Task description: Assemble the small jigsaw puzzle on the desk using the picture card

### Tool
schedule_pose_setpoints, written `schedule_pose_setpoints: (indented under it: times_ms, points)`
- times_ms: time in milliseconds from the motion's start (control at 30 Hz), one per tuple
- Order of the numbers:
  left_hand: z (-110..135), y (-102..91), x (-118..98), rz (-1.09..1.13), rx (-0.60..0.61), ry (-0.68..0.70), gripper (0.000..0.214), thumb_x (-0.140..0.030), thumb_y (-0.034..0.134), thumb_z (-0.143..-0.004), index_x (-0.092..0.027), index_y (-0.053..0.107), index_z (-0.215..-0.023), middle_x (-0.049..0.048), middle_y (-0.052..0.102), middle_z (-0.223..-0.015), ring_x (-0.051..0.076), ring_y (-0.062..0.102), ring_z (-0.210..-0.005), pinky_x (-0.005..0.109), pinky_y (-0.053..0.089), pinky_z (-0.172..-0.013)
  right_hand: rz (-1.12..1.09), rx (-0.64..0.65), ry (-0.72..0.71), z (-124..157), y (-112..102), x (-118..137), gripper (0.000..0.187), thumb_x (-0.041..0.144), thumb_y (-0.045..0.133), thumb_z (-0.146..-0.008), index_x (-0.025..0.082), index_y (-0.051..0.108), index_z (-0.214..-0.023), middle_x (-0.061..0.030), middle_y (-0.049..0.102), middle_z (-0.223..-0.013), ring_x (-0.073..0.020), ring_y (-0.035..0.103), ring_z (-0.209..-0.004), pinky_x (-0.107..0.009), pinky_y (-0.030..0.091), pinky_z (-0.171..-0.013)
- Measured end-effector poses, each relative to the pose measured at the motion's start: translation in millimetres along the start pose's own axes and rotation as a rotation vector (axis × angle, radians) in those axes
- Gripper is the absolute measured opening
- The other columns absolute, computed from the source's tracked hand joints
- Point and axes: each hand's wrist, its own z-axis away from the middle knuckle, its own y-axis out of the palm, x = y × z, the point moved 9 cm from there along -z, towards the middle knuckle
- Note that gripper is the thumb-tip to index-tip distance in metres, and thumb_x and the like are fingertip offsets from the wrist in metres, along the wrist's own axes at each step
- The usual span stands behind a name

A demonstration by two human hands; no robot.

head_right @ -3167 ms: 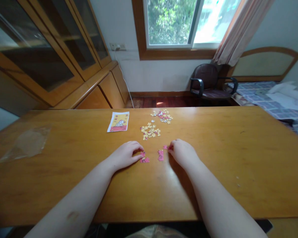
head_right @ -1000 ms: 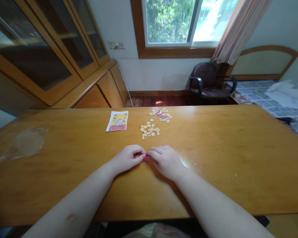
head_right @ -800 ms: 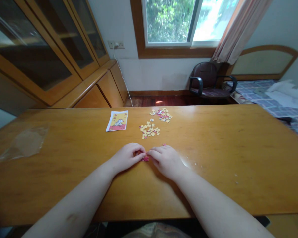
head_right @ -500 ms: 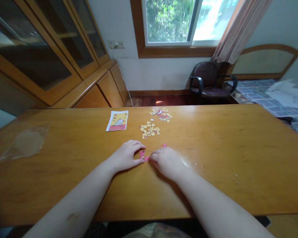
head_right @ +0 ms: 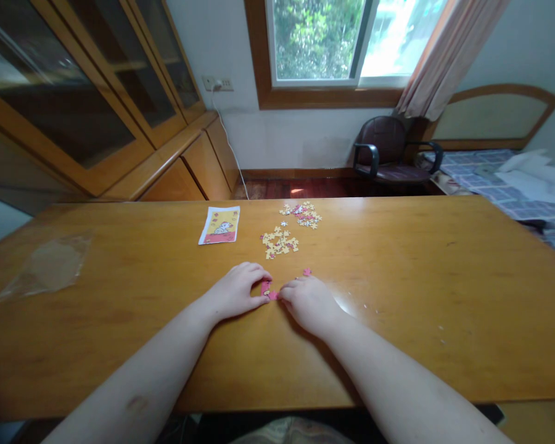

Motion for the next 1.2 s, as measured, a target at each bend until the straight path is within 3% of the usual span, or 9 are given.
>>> schedule_pose_setpoints:
  times_ms: [500, 567, 733, 833, 1200]
  points:
    - [-0.1, 0.7, 2.5, -0.004, -0.005, -0.023, 0.031, -0.038, 0.068, -0.074, -0.023, 0.064, -0.101, 0.0048, 0.064, -0.100, 0.023, 0.056, -0.097, 0.036, 0.044, -0.088, 0.028, 0.011, 0.052, -0.1, 1.6, -2.4, 0.026, 0.027, 0.048, -0.093, 0.023, 0.074, -0.093, -0.0066, 0.071, -0.095, -0.0150, 0.064, -0.083, -0.025, 0.043, -0.080]
    - [0.2, 0.0, 3.6, -0.006, -0.010, -0.029, 0.032, -0.038, 0.068, -0.074, -0.023, 0.064, -0.101, 0.0051, 0.064, -0.101, 0.023, 0.056, -0.098, 0.036, 0.044, -0.089, 0.050, -0.010, 0.130, 0.0, -7.5, -13.1, 0.025, 0.028, 0.049, -0.093, 0.022, 0.073, -0.093, -0.0063, 0.070, -0.093, -0.0153, 0.063, -0.083, -0.024, 0.043, -0.077]
    - [0.5, -1.3, 4.7, 0.000, 0.005, -0.024, 0.032, -0.041, 0.066, -0.076, -0.025, 0.065, -0.104, 0.0053, 0.063, -0.102, 0.023, 0.056, -0.098, 0.037, 0.043, -0.090, 0.153, -0.052, 0.529, 10.1, -34.6, -67.9, 0.025, 0.028, 0.048, -0.092, 0.021, 0.071, -0.091, -0.0077, 0.069, -0.094, -0.0174, 0.063, -0.082, -0.025, 0.041, -0.067]
    - [0.5, -2.0, 6.0, 0.002, 0.004, -0.026, 0.032, -0.041, 0.066, -0.076, -0.025, 0.066, -0.103, 0.0052, 0.063, -0.101, 0.024, 0.057, -0.097, 0.036, 0.044, -0.089, 0.140, -0.045, 0.624, 13.4, -36.5, -83.5, 0.026, 0.032, 0.048, -0.091, 0.021, 0.071, -0.092, -0.0081, 0.068, -0.096, -0.0190, 0.063, -0.084, -0.026, 0.040, -0.066]
    - [0.2, -2.4, 5.2, 0.000, 0.022, -0.030, 0.031, -0.040, 0.066, -0.076, -0.024, 0.065, -0.103, 0.0050, 0.063, -0.101, 0.024, 0.057, -0.097, 0.036, 0.044, -0.089, 0.063, 0.018, 0.504, 7.5, -27.3, -79.8, 0.024, 0.029, 0.049, -0.091, 0.025, 0.073, -0.093, -0.0047, 0.067, -0.099, -0.0168, 0.062, -0.084, -0.025, 0.040, -0.068]
